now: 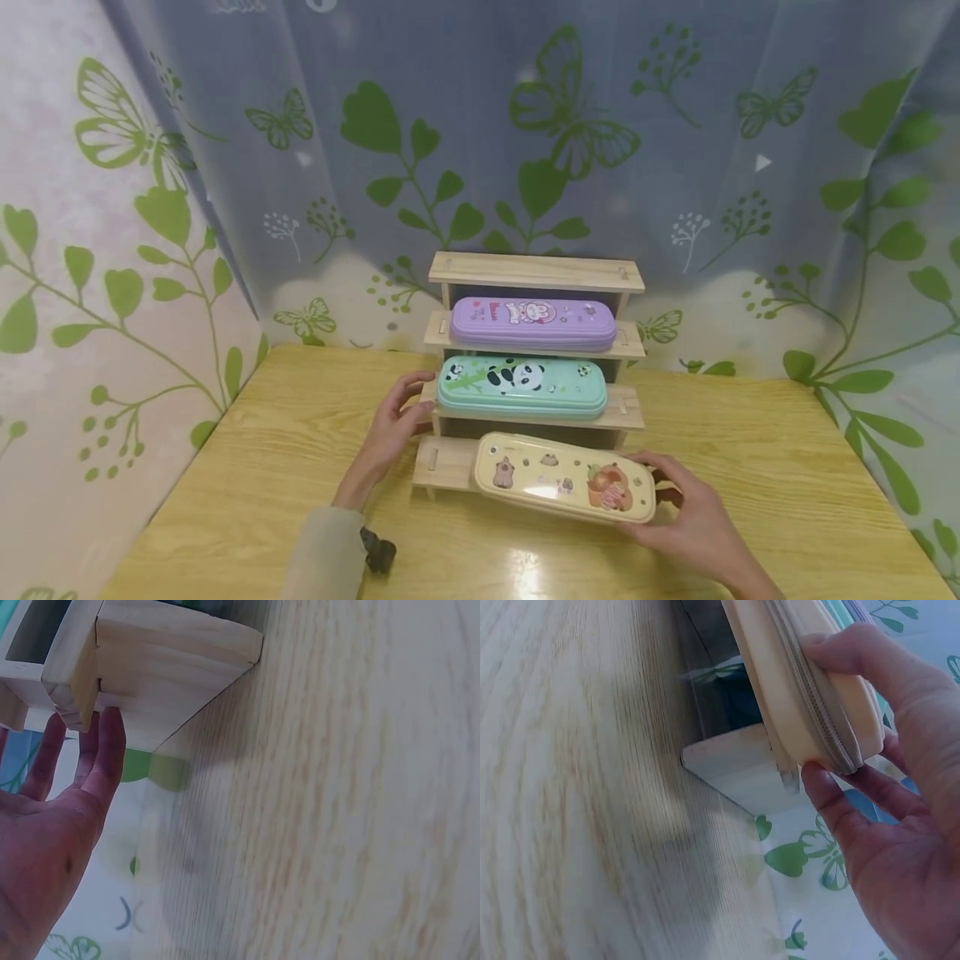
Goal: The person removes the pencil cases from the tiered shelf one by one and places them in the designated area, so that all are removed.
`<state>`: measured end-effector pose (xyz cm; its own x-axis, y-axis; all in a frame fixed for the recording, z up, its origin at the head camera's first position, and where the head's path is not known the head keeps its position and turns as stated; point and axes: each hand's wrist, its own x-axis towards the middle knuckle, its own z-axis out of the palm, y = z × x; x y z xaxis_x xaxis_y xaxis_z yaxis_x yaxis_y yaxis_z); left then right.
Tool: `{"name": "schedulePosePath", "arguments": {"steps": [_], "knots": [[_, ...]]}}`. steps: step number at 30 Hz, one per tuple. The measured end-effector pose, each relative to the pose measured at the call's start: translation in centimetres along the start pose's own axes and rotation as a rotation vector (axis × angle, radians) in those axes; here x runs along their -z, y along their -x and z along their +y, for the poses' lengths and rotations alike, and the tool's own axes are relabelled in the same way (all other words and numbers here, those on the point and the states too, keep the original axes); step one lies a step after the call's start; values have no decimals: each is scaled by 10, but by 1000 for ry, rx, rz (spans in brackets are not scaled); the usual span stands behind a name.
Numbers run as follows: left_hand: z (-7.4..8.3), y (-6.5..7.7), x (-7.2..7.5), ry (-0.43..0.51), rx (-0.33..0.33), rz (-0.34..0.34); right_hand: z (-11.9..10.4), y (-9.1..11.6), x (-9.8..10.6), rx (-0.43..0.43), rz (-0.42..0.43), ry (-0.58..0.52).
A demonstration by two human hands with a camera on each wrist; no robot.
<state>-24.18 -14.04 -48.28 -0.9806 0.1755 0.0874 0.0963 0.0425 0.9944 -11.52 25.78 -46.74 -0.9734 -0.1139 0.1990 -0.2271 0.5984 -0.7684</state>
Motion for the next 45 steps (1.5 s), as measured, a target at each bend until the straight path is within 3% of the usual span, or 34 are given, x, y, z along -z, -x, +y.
{"name": "schedulePosePath", "arguments": {"steps": [16,22,38,45], "knots": [[-1,0,1,38,-18,-12,19,19,21,-47,72,-7],[-1,-1,2,43,-26,-7,25,22,26,-27,102,-30],[-3,-1,3,44,-17,-16,29,30,43,37,181,-247],[-5,-1,3,52,-9,-25,34,35,54,21,237,-288]]}}
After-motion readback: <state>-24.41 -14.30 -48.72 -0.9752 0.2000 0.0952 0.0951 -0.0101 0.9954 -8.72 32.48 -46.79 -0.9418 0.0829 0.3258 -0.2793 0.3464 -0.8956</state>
